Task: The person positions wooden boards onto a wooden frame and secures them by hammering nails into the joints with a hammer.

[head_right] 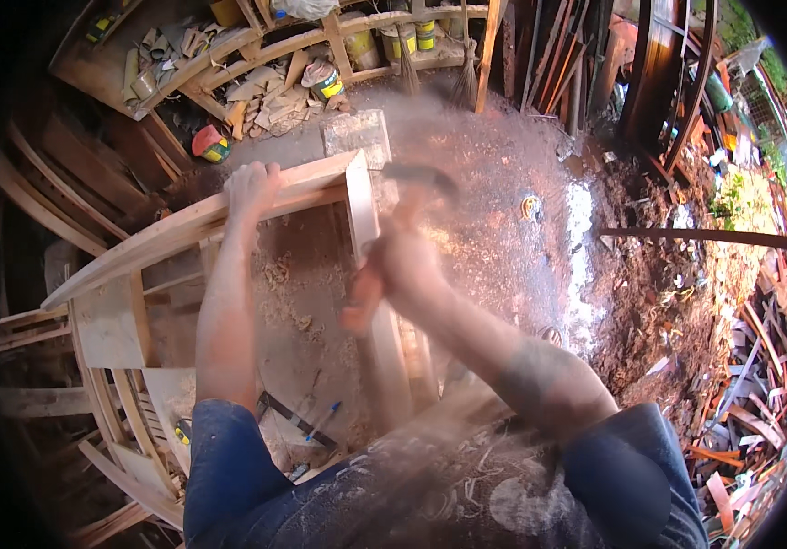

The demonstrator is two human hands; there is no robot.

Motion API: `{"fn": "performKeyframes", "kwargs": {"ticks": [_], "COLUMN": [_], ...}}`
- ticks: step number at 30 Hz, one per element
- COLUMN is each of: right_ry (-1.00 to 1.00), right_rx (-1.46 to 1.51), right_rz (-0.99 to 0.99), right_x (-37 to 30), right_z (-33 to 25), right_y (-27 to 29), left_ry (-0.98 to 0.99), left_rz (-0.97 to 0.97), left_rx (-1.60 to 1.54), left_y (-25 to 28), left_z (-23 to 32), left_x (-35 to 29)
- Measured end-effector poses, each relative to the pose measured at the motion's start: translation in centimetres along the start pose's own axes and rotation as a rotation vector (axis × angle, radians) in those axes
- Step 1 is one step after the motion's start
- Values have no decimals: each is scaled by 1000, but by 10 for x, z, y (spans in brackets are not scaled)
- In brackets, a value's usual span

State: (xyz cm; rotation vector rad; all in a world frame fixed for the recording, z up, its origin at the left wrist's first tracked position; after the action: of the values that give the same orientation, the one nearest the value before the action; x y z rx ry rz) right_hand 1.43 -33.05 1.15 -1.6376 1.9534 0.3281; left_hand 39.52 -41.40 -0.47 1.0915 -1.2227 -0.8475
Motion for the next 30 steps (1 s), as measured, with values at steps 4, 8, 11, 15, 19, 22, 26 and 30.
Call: {"fn": "performKeyframes", "kwargs": {"ticks": [4,8,11,15,19,22,26,30], "right_ry": [-130,42,-94,-326,-128,8,-212,-132], "right_rx": [69,411,280,63,282,220,-95,71], "right_rz": [143,376,125,-54,235,183,-199,134], "right_x": [18,7,-11,14,-6,-36,4,7], "right_z": [-46,-59,-10,-18,-72,-44,-17,-70], "right_y": [31,106,-10,-40,66,50,-63,15], "left_ry": [61,73,95,116,122,137,67,116], "left_rz": [-37,0,-30,-69,-72,-83,-26,-61], "left_rx": [-48,-32,-14,-17,-22,-36,-9,-26], "left_y": [15,21,22,27,22,27,28,26], "left_z": [18,22,24,13,14,23,21,19], "left_x": [0,-1,0,-7,-11,-4,0,-6]}}
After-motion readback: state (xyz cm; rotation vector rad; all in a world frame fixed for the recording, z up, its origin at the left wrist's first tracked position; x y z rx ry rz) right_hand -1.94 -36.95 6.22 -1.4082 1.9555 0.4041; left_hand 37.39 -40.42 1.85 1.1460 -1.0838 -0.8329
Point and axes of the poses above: each hand's wrist, its own x-axis towards the middle knuckle, its own y-axis out of the back of the hand, z = x × y, the point moved 1 cm from there along x, towards the middle knuckle, and after that the axes turned 8 degrees about z, right-handed, at the moved point
